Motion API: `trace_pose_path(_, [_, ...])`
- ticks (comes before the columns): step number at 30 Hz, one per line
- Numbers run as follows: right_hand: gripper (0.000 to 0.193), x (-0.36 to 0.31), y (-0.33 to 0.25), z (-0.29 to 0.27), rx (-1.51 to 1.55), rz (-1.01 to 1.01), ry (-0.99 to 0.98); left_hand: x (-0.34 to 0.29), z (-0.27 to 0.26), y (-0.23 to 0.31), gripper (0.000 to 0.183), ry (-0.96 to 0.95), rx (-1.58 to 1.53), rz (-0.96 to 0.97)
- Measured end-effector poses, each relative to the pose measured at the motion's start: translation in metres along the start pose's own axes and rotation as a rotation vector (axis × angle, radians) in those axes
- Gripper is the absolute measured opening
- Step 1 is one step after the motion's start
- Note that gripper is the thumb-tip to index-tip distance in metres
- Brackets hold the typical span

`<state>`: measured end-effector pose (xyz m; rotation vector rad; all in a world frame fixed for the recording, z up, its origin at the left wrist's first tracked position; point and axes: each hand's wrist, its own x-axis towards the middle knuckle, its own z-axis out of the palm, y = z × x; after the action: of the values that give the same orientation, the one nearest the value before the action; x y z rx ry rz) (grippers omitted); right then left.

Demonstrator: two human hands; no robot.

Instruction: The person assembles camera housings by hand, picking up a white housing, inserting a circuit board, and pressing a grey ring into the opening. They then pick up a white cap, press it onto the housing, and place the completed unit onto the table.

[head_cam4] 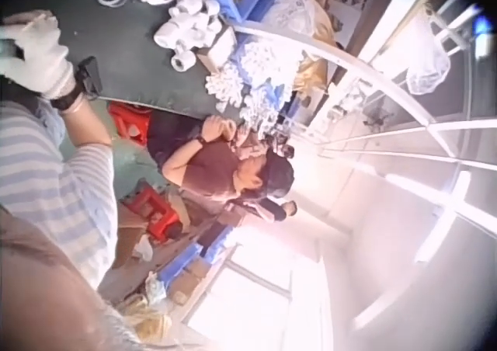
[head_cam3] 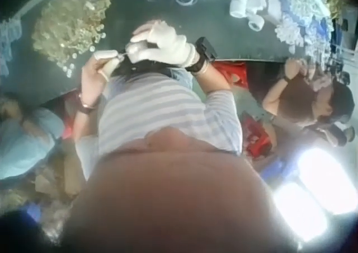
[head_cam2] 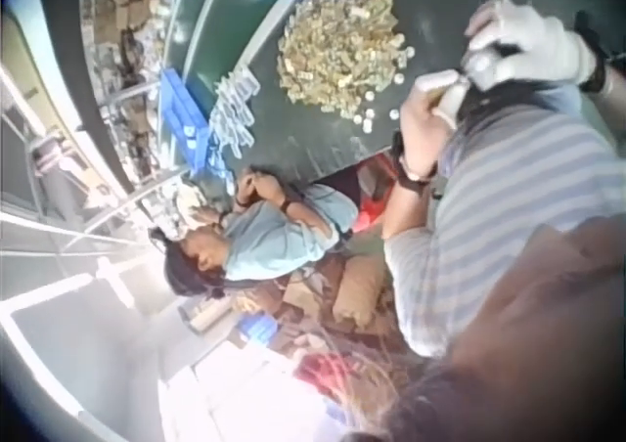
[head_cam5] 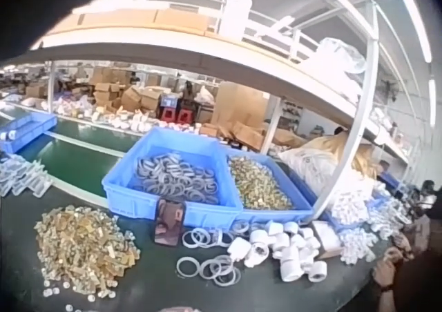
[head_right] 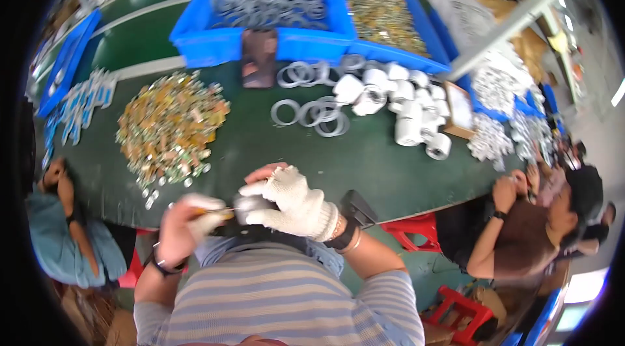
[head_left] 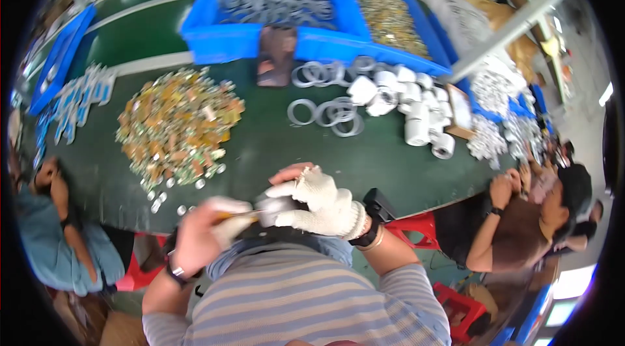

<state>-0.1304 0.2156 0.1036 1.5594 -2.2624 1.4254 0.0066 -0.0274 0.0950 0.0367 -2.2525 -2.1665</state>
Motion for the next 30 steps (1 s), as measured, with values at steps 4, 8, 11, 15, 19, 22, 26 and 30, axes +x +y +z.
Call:
trace_pose_path(4, [0.048, -0.033, 0.018, -0.061, -0.334, 0.265, 0.292, -0.044, -0.088, 0.050, 0.017, 0.506, 0.368, -0.026])
trace_pose_path(8, [0.056, -0.086, 0.097, -0.134, -1.019, 0.868, 0.679, -0.067, -0.193, 0.038, 0.023, 0.722, 0.569, -0.052])
trace_pose_path(11, [0.072, -0.110, 0.128, -0.151, -1.284, 0.888, 0.514, -0.048, -0.219, 0.022, 0.030, 0.675, 0.698, -0.200])
trace_pose_path(15, [0.081, -0.092, 0.085, -0.126, -0.869, 0.867, 0.639, -0.037, -0.162, 0.010, 0.045, 0.734, 1.053, 0.146])
trace_pose_path(19, [0.057, -0.038, -0.011, -0.077, 0.043, 0.543, 0.193, -0.007, -0.048, 0.014, 0.049, 0.307, 0.536, 0.152])
trace_pose_path(22, [0.071, -0.009, -0.027, -0.032, 0.161, 0.246, -0.239, 0.016, 0.006, -0.006, 0.101, -0.270, -0.540, -0.056])
trace_pose_path(26, [0.049, 0.031, 0.007, -0.017, 0.431, 0.104, -0.249, 0.027, 0.011, -0.002, 0.103, -0.365, -0.595, -0.220])
trace_pose_path(30, [0.030, 0.048, 0.086, 0.006, -0.514, 0.234, 0.256, 0.019, 0.004, -0.010, 0.080, -0.262, -0.861, -0.396])
